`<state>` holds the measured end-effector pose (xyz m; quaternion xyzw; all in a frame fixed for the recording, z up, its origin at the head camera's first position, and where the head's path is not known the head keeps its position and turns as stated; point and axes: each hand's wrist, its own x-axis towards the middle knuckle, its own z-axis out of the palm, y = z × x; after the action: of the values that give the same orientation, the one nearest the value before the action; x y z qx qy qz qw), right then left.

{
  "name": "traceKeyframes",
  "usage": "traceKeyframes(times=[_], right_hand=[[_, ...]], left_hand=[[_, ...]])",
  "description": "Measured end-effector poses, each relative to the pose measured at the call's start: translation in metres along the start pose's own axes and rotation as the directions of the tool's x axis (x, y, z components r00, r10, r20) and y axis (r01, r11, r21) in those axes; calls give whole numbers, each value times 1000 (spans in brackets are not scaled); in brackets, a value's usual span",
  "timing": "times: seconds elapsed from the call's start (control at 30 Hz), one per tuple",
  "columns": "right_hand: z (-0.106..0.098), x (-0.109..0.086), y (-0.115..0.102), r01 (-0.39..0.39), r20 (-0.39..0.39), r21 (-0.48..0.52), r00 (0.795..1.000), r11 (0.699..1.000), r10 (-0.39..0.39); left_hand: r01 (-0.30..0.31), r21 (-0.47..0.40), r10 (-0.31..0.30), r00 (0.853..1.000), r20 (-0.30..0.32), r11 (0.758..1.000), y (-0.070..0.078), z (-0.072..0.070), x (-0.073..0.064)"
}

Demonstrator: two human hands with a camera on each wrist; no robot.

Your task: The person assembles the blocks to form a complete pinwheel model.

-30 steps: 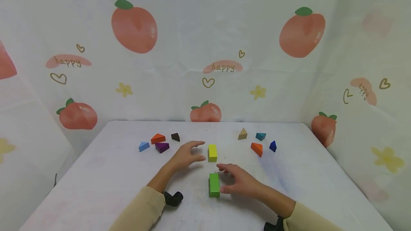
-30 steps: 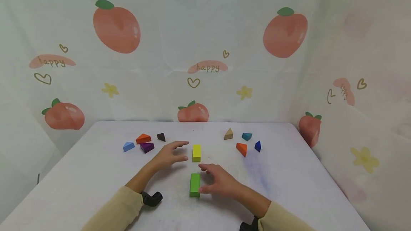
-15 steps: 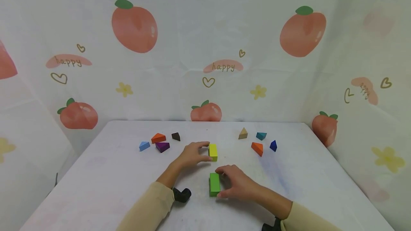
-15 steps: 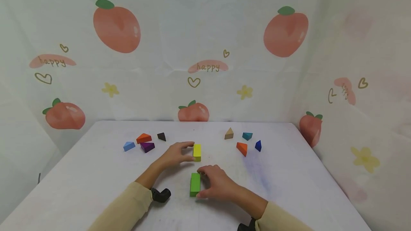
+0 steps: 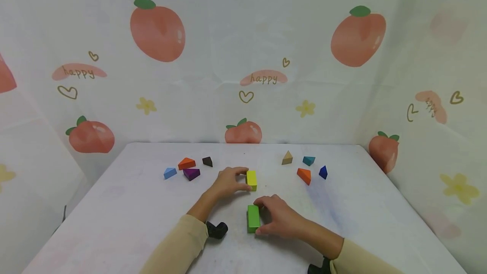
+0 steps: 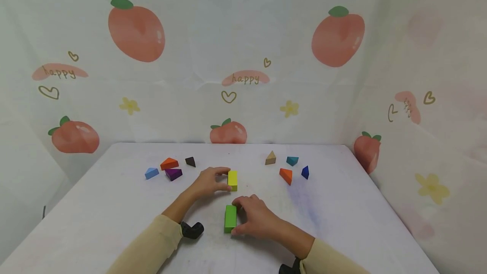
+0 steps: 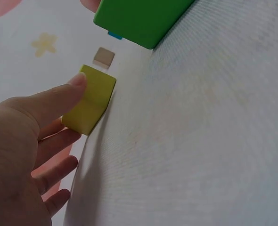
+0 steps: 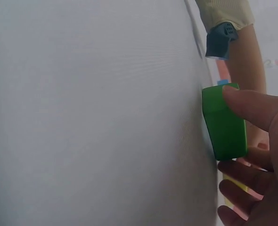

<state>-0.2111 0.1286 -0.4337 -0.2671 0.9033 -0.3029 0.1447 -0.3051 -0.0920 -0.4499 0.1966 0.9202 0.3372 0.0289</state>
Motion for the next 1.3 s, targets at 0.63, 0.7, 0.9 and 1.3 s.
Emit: traceKeyframes(times=[0.63, 0.7, 0.9, 1.3], right_hand=[[-14, 5, 1, 15, -109, -39, 994, 999, -19], [-16, 6, 1, 14, -123, -42, 992, 999, -19], [-21, 10, 3, 10, -149, -44, 989, 999, -16], [-23, 15, 5, 5, -145, -15, 989, 1000, -7]], left_hand=[[27, -100, -29, 999, -21, 995, 4, -13, -10], [32, -108, -34, 999, -21, 994, 5, -15, -11], [24, -108, -25, 1000, -9, 994, 8, -19, -14], [-14, -100, 15, 1000, 17, 995, 8, -16, -18]])
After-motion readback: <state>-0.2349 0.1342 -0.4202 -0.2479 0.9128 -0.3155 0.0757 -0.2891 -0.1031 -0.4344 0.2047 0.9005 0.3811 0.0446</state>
